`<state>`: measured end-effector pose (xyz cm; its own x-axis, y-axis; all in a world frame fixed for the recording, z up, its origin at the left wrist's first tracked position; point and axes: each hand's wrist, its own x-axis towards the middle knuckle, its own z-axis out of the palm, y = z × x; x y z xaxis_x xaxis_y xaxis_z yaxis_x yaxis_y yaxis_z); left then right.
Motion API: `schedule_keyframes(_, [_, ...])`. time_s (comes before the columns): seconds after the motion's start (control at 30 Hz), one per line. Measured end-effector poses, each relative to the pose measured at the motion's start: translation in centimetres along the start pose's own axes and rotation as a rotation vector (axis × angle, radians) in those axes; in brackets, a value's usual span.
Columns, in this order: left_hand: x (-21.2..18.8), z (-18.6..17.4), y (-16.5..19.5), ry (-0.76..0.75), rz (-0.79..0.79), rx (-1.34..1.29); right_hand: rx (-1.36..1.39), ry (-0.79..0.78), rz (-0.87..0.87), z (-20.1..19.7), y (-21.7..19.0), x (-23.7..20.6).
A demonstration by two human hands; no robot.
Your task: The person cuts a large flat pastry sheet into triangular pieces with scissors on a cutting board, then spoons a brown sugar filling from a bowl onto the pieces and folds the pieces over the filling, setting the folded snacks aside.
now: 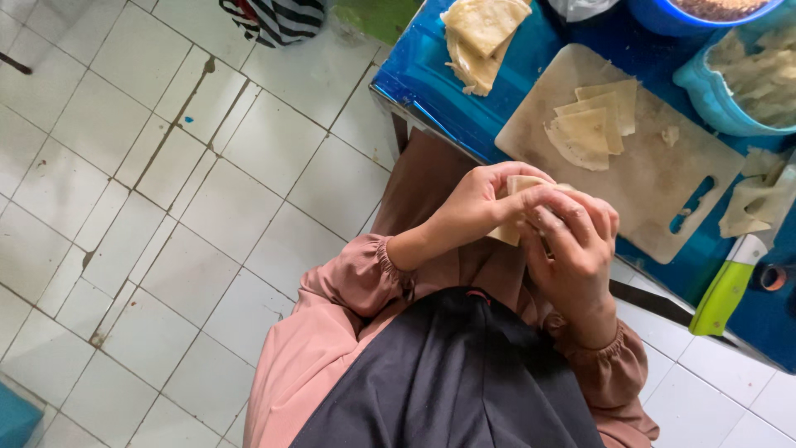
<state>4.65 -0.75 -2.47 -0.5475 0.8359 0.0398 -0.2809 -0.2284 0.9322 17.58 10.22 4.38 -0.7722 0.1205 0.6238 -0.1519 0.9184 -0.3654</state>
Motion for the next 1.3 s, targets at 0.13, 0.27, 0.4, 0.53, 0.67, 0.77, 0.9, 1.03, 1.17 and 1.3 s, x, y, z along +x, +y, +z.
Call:
schedule_keyframes(0.13, [0.8,0.5,0.1,-0.009,0.053,-0.127,0.615,0.267,0.546,0.2,0.2,-0.4])
schedule_keyframes(0.27, [1.9,0.7,0.7,-0.008,0.087,-0.062,1.170,0.209,0.848,0.6,3.6,-1.1])
schedule_keyframes(0.4, [3.4,1.0,1.8,0.225,0.201,0.689,0.491,0.222,0.641,1.6,5.3,-1.2])
schedule_keyframes(0.53, [5.0,1.4,2.7,0.272,0.260,0.970,0.126,0.172,0.572,2.5,5.5,0.5])
schedule_keyframes(0.67, [5.5,1.3,3.3,0.285,0.263,1.039,-0.139,0.103,0.444,2.7,4.8,1.8])
schedule_keyframes(0.77, [4.5,-0.3,3.8,0.268,0.305,0.735,-0.359,0.032,0.314,2.1,4.0,2.3])
schedule_keyframes(0.9, [3.0,-1.6,3.8,0.151,0.273,0.248,-0.260,0.095,0.255,1.3,1.9,2.9])
schedule_keyframes(1.03, [2.0,-0.3,3.5,0.075,0.443,0.234,0.201,0.067,0.273,1.4,0.0,3.2])
schedule_keyframes(1.17, [1.5,0.6,4.3,0.046,0.429,0.286,0.583,0.041,0.519,1.3,0.5,3.2])
schedule_keyframes(1.3, [1.4,0.6,5.1,0.095,0.139,0.277,1.151,0.033,0.697,0.8,1.9,2.3])
